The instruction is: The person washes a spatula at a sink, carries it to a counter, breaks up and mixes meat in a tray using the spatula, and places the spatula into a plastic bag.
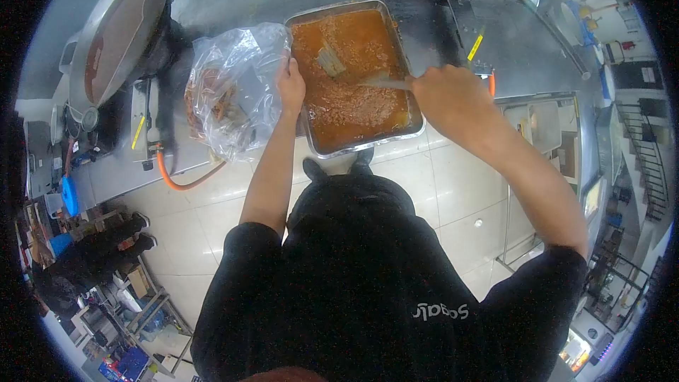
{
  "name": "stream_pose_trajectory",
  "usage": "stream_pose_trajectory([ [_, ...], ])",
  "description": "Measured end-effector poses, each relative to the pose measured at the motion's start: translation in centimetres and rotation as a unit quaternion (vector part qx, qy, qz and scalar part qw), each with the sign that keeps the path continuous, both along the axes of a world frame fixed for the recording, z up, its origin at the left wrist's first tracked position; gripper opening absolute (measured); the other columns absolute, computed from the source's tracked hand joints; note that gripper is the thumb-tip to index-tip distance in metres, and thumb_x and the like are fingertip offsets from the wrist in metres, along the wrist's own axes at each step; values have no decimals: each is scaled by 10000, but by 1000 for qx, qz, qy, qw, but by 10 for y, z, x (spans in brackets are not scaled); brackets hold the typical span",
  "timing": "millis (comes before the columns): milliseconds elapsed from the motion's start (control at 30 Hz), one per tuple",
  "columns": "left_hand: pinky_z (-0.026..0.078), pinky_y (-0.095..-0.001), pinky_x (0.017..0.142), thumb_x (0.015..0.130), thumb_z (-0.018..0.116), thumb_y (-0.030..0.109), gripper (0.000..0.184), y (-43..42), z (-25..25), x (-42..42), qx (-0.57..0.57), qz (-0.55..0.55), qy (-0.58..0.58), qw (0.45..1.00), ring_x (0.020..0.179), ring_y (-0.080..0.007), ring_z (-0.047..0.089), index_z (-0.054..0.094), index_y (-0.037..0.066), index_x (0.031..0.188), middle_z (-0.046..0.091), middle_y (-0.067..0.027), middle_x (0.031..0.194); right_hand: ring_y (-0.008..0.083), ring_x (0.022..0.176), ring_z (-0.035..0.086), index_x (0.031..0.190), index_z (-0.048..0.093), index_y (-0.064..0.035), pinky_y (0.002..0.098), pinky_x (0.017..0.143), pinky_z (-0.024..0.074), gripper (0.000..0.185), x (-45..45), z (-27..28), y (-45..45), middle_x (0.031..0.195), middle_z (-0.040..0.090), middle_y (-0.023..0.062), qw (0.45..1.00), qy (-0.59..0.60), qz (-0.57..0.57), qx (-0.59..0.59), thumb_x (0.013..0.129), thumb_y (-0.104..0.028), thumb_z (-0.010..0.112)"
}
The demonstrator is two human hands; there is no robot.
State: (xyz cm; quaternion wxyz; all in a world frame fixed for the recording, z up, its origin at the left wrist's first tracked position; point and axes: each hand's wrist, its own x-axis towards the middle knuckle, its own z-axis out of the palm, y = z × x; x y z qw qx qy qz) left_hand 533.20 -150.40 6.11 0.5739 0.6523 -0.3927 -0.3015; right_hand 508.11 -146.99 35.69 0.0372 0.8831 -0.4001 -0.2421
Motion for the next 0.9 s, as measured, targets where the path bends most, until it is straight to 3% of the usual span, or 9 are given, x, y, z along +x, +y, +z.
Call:
stream_pose_trajectory([
  [67, 407, -348, 1001, 1012, 451, 201, 440, -1, -3, 0, -13, 1, -15, 1000, 1180, -318, 570, 476, -46, 1376, 576, -231, 1324, 338, 785, 699, 1243, 620, -133, 419, 679, 576, 339, -1, 19, 11, 850, 680, 165, 999, 21, -20, 24, 914, -88, 552],
  [167, 405, -339, 1013, 1015, 448, 190, 433, 6, 21, 0, 57, -7, 55, 997, 1191, -307, 567, 476, -48, 1376, 572, -219, 1337, 325, 765, 702, 1192, 647, -101, 418, 674, 575, 300, -13, 24, 24, 819, 678, 170, 998, 34, -21, 46, 908, -71, 554],
  [267, 397, -329, 1028, 1019, 446, 187, 433, -5, -17, 1, -38, 3, 20, 999, 1214, -298, 556, 471, -51, 1379, 563, -213, 1353, 303, 738, 701, 1132, 684, -43, 410, 655, 574, 267, -27, 6, 38, 780, 675, 162, 999, 25, -28, 36, 902, -47, 548],
  [567, 346, -317, 1081, 1026, 424, 184, 457, 1, 3, -2, 10, -9, -2, 1000, 1312, -287, 488, 422, -56, 1416, 502, -220, 1419, 320, 783, 703, 1091, 668, -15, 408, 667, 580, 245, -21, -72, 35, 814, 681, 176, 993, -48, -100, 30, 888, -64, 540],
  [900, 318, -325, 1117, 1024, 433, 173, 461, -2, -10, -1, -4, -10, 18, 1000, 1350, -294, 443, 420, -79, 1409, 469, -222, 1446, 309, 883, 719, 975, 718, -23, 391, 742, 594, 186, 29, -97, -5, 923, 716, 168, 988, -73, -132, 9, 891, -99, 571],
])
